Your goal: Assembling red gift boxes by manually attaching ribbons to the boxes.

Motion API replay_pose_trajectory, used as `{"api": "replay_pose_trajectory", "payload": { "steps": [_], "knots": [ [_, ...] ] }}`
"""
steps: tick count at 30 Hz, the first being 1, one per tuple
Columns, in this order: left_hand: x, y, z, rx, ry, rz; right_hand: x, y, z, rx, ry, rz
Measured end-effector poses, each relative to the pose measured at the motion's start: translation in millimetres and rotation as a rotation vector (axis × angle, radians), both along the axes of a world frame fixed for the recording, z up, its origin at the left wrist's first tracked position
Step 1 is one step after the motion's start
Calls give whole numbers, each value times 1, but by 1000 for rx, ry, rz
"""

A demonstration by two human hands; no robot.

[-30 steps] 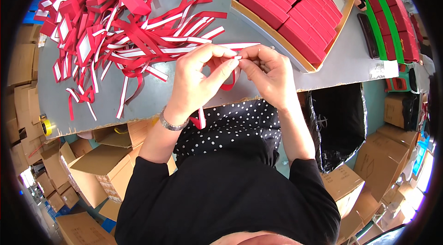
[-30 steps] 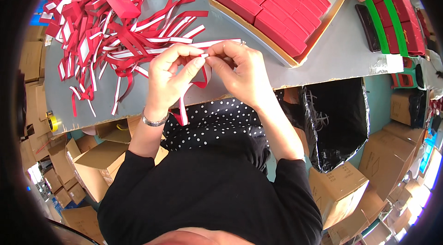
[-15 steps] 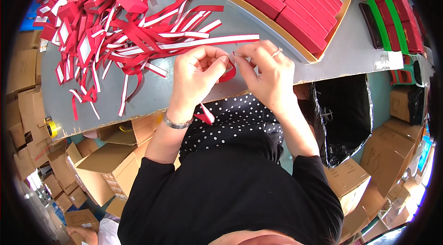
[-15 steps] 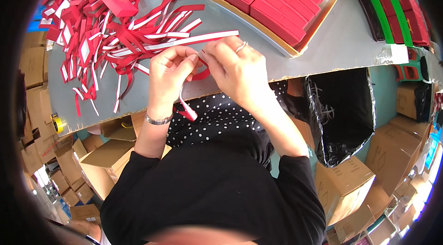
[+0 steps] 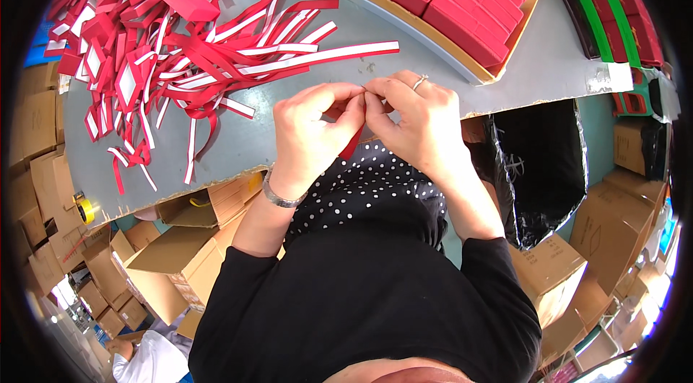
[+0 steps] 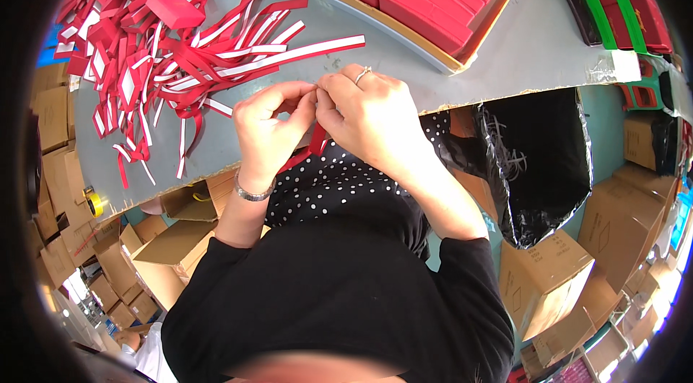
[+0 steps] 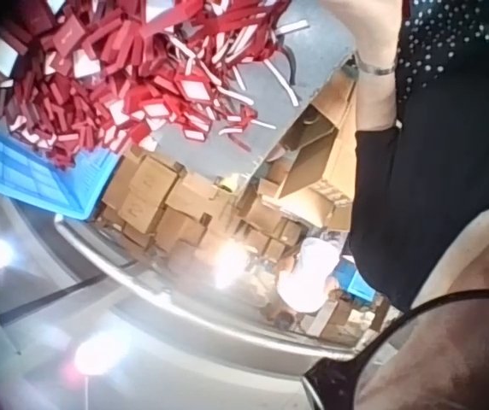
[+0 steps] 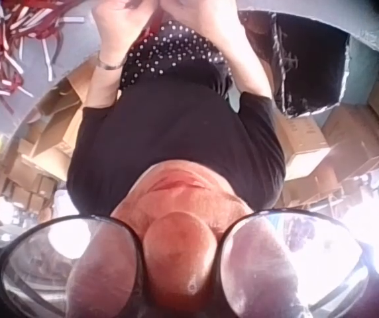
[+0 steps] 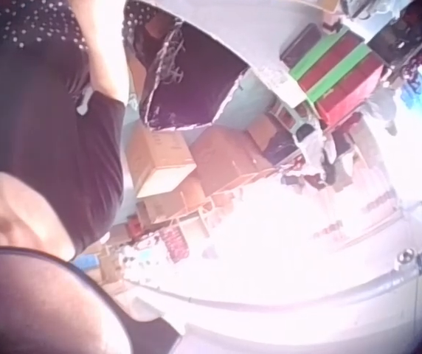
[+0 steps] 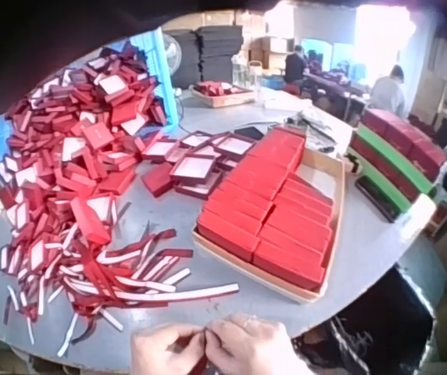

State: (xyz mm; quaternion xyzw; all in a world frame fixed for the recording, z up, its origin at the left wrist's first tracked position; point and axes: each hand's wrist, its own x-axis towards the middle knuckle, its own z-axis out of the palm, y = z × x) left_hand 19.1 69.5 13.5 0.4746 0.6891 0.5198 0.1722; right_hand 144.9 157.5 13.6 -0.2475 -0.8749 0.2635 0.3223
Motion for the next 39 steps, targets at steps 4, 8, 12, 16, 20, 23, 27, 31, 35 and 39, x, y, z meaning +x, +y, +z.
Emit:
{"api": "replay_pose_trajectory", "payload": {
  "steps": [4, 8, 12, 16, 20, 23, 27, 31, 35, 39],
  "knots": [
    [1, -1, -1, 10, 91, -20, 0, -2, -3, -12, 28, -25],
    [4, -5, -12, -4, -388, -57, 4, -2, -3, -330, 194, -95],
    [-11, -7, -6, 233, -1022, -199, 43, -1, -1, -1011, 562, -133],
    [-48, -21, -4, 392, -1288, -115, 148, 38, -40, -974, 866, -391],
    [-74, -30, 8, 480, -1403, -148, 348, 96, -113, -862, 831, -989],
    [-77, -24, 12, 506, -1475, -227, 525, 107, -159, -553, 426, -1593],
    [-54, -25, 22, 437, -1349, -57, 556, 113, -148, -613, -676, -1733],
    [-19, -9, 35, 164, -1041, -309, 292, 91, -84, 109, -125, -894],
    [10, -1, 52, 24, -845, -378, 90, 1, -6, -173, 314, -133],
    [7, 10, 61, -66, -738, -465, 48, -6, -4, -64, 432, -26]
  ]
}}
